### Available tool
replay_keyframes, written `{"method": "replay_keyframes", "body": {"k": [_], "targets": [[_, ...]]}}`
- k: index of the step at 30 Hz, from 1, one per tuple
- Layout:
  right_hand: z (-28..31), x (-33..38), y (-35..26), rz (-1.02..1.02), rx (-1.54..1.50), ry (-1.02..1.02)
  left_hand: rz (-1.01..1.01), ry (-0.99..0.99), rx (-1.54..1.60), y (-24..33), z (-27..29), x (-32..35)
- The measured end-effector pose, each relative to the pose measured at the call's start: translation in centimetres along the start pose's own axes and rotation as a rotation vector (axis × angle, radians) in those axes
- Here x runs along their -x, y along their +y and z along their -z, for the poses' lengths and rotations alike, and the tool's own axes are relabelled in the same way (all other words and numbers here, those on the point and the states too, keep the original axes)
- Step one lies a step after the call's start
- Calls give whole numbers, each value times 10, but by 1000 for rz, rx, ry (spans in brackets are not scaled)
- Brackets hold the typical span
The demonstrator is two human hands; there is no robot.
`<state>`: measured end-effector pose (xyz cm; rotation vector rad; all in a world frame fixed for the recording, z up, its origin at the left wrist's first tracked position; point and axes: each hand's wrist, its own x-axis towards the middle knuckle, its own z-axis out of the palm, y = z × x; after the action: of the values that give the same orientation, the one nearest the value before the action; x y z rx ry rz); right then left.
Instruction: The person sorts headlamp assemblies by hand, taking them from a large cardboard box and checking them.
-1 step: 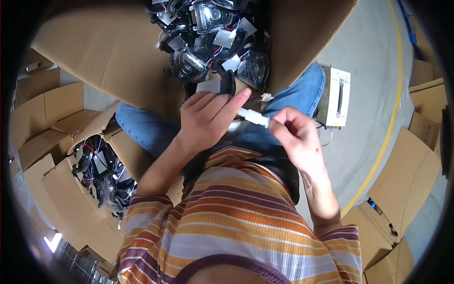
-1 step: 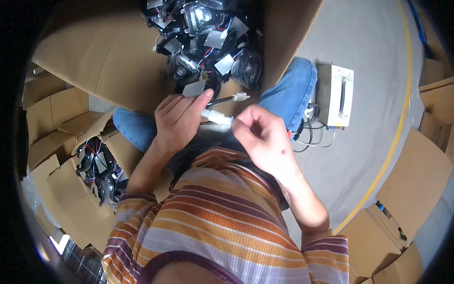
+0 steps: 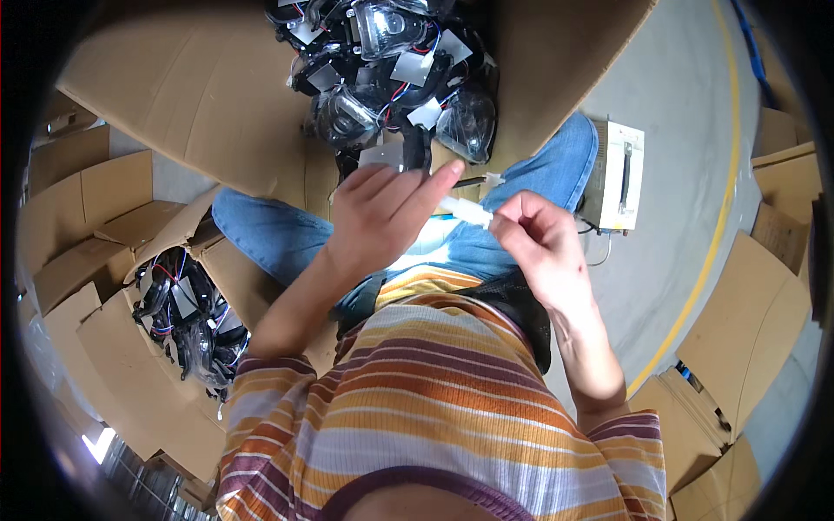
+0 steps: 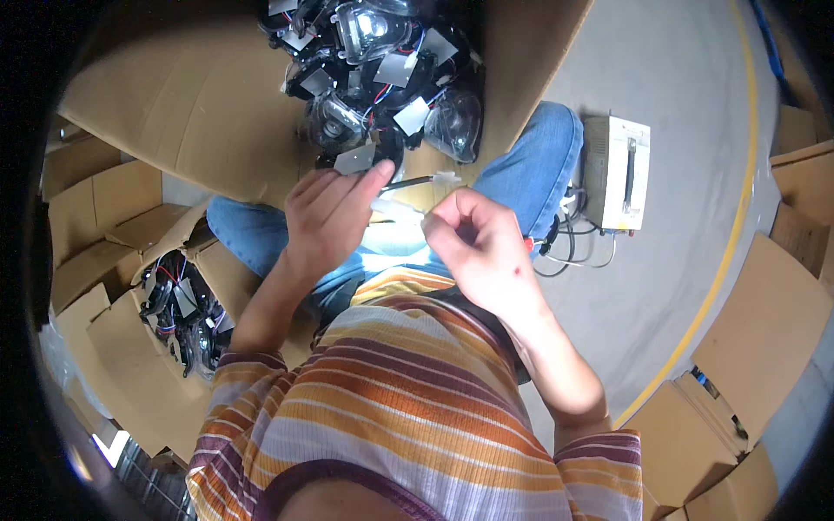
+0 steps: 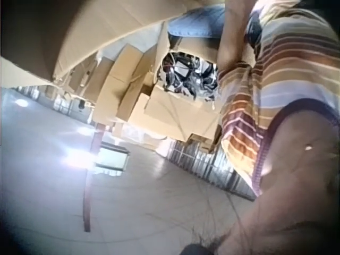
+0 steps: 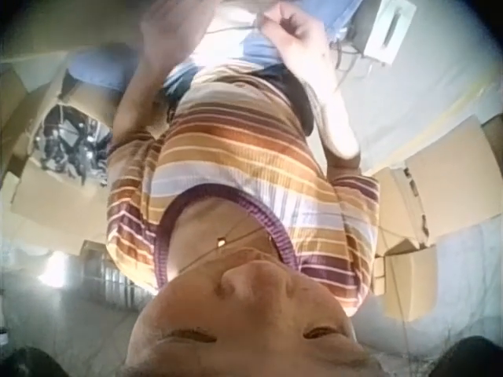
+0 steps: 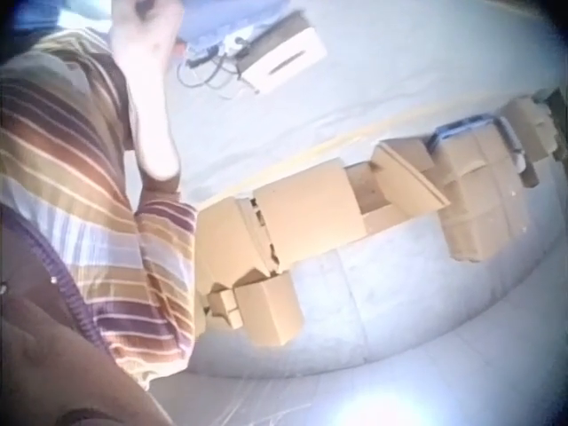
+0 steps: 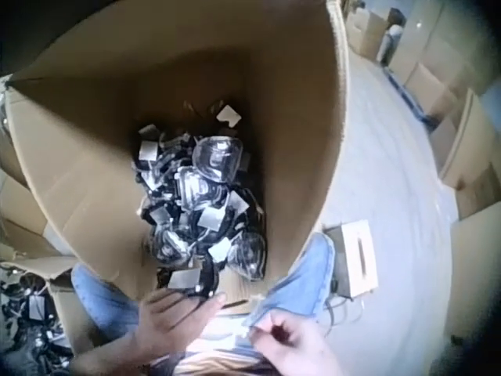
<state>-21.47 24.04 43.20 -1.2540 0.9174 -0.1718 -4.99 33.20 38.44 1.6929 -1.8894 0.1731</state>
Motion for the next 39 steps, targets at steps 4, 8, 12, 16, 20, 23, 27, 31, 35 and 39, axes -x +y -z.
{"method": "replay_keyframes", "body": {"k": [4, 8, 12, 16, 20, 23, 27, 31, 35, 39], "targets": [[-6, -6, 0, 43, -79, 61, -19, 23, 46, -8, -3, -4], [5, -11, -1, 25, 104, -63, 207, 0, 266, -7, -4, -5], [33, 1, 1, 88, 148, -49, 577, -133, 683, -12, -1, 5], [41, 13, -2, 209, 281, -107, 717, -177, 1149, -14, 0, 14], [44, 24, -1, 266, 268, -196, 800, -172, 1479, -11, 6, 15], [41, 26, -1, 293, 268, -224, 809, -250, 1558, -11, 7, 20], [38, 27, 2, 291, 261, -244, 923, -250, 1613, -6, 8, 26], [38, 26, 3, 262, 259, -251, 1015, -225, 1634, -1, 11, 29], [34, 22, 4, 311, 259, -251, 1023, -213, 1619, 2, 11, 30], [33, 20, 4, 299, 232, -247, 1030, -198, 1649, 2, 10, 33]]}}
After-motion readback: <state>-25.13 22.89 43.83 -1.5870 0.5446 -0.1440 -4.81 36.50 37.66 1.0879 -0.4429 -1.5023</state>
